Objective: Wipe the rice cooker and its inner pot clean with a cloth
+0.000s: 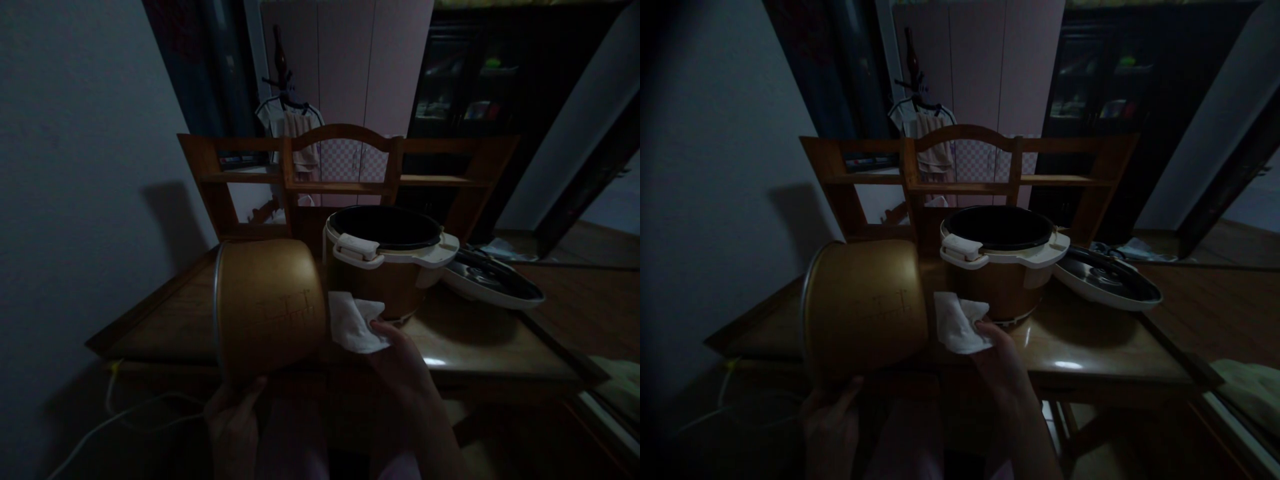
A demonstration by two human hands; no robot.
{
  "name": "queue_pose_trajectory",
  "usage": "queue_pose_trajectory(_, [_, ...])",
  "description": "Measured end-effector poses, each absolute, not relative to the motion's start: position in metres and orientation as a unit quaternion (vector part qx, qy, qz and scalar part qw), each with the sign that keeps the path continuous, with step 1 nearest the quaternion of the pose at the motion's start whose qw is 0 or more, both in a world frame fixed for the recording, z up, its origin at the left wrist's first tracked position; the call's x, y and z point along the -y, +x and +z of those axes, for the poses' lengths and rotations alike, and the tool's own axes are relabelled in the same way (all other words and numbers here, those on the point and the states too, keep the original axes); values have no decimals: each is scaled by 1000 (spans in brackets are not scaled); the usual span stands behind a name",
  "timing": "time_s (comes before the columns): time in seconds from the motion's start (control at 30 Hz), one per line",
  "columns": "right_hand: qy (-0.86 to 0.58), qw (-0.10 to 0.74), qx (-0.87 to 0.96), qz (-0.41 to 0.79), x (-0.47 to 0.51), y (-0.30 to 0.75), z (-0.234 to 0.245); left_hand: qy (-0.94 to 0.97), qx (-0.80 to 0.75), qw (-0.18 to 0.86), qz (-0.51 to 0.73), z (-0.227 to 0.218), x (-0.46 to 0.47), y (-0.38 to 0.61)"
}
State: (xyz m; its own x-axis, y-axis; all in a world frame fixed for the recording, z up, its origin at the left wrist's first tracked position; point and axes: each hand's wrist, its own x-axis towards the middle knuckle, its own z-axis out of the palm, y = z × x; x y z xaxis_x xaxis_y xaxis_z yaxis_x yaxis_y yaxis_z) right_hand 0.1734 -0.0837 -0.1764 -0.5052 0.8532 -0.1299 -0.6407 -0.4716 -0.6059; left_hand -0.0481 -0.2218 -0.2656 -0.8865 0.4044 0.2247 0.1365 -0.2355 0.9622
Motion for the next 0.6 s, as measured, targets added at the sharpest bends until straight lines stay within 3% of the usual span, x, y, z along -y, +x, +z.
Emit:
queue_pose_trajectory(0.23, [-249,437,108,858,80,189,-192,213,-614,98,754,-268,222,-50])
queue_pose_trajectory(0.6, [-112,401,8,909,80,190,-208,300,-634,27,712,-268,223,-52])
